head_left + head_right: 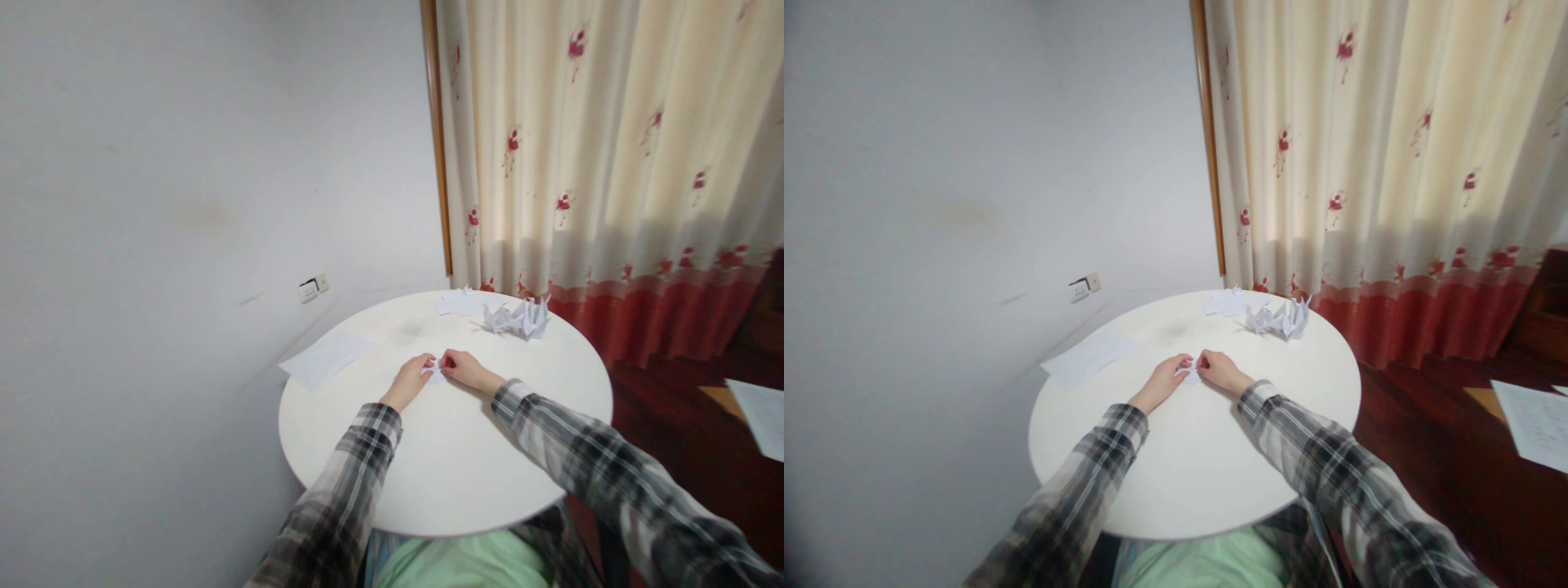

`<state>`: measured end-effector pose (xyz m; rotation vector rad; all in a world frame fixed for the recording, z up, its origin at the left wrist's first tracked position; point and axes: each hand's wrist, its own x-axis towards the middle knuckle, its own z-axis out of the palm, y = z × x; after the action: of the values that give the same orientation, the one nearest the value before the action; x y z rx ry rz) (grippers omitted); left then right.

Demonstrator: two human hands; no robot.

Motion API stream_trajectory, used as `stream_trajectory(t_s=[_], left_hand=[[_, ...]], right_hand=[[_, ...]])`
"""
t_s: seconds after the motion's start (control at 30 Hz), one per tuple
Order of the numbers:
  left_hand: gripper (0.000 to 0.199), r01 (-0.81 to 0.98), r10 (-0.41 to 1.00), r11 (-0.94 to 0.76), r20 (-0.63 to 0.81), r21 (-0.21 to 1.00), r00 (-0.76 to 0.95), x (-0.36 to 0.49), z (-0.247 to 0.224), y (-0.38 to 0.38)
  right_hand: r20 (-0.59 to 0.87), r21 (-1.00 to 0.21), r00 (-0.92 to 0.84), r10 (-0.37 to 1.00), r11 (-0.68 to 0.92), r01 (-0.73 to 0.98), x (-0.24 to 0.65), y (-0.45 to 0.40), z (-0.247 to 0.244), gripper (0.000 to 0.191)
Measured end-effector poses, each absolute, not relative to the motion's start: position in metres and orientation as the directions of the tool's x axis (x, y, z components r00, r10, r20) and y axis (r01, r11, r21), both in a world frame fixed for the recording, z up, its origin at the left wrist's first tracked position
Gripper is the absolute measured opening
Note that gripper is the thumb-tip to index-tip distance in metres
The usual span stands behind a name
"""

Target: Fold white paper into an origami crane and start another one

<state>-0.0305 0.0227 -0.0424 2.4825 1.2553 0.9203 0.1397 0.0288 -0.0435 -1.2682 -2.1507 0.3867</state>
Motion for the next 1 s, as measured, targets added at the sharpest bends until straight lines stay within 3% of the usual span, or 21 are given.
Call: stream_trajectory(t_s=[0.1, 0.3, 0.53, 0.77, 1.0], left_hand=[[0.027, 0.659, 0.79, -0.608, 0.424, 0.444, 0.443, -0.03, -0.041, 0.021], [0.018, 0.693, 0.763, -0.636, 0.414, 0.341, 0.497, -0.03, -0.037, 0.018], [0.021, 0.723, 0.751, -0.644, 0.391, 0.25, 0.533, -0.029, -0.033, 0.014], [0.02, 0.683, 0.739, -0.663, 0.414, 0.307, 0.531, -0.03, -0.037, 0.018], [0.019, 0.69, 0.736, -0.668, 0.389, 0.279, 0.555, -0.031, -0.036, 0.018]], right_hand=[[0.338, -0.526, -0.337, 0.879, 0.473, 0.707, 0.139, 0.028, -0.043, 0.013], [0.342, -0.528, -0.347, 0.873, 0.484, 0.698, 0.139, 0.028, -0.042, 0.011], [0.372, -0.531, -0.361, 0.855, 0.515, 0.673, 0.14, 0.03, -0.042, 0.008], [0.337, -0.685, -0.439, 0.833, 0.537, 0.492, 0.149, 0.036, -0.043, 0.012], [0.279, -0.793, -0.527, 0.802, 0.502, 0.344, 0.158, 0.045, -0.044, 0.018]])
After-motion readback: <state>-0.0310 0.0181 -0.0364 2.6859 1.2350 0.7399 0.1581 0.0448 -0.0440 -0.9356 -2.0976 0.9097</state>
